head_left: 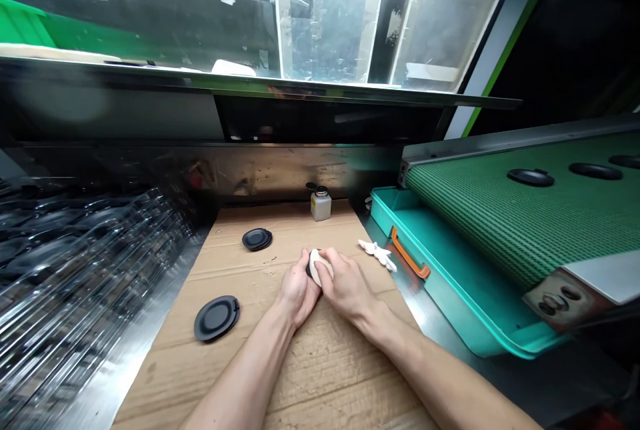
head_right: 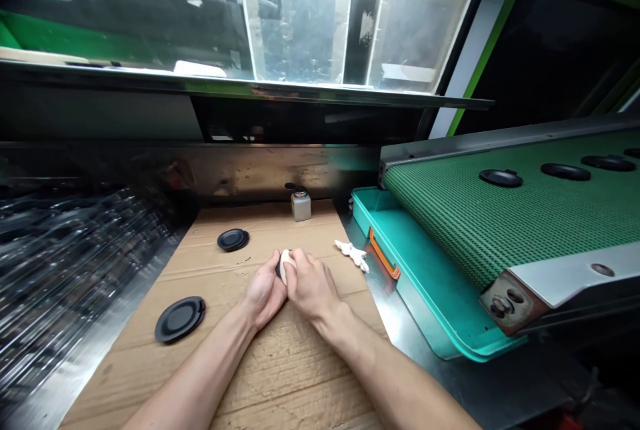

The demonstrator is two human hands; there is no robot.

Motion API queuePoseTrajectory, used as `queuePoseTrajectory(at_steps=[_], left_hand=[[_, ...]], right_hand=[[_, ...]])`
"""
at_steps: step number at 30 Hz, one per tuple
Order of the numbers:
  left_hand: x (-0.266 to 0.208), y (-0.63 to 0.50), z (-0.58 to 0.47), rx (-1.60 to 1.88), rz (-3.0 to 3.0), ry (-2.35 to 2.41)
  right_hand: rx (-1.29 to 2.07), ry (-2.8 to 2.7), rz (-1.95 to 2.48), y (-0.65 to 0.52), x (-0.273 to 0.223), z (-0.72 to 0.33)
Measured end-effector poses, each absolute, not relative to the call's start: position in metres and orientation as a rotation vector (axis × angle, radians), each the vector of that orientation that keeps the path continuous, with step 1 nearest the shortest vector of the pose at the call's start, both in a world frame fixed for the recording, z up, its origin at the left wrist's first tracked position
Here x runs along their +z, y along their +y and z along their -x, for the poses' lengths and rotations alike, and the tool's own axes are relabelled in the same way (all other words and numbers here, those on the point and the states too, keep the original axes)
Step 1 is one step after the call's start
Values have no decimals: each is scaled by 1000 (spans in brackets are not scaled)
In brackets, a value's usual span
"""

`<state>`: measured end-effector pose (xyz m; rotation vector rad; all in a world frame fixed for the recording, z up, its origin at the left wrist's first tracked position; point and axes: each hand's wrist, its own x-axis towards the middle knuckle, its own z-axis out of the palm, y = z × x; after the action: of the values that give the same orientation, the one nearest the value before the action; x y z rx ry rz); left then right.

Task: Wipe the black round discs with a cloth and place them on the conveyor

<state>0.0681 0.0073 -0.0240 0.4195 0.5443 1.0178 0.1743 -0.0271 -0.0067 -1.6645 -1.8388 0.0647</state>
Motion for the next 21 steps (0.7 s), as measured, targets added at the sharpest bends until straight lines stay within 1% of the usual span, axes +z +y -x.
queuePoseTrajectory(at_steps=[5,10,14,16,19,21], left_hand=[[-23,5,-69,982,-485,541],[-24,5,-69,1018,-473,565],[-24,8,-68,995,-454,506],[-24,8,-68,994,-453,517],[-24,7,-71,980,-490,531],[-24,5,-72,972,-539,518]], right_hand=[[-46,-1711,1815,-23,-5,-175],[147,-1752,1705,-29,-3,-172],[147,-1625,1798,-29,7,-183],[323,-1603,1734,-30,13,-190],[768,-1571,1545,-34,17,-196],[899,-1497,1508,-34,16,-197]])
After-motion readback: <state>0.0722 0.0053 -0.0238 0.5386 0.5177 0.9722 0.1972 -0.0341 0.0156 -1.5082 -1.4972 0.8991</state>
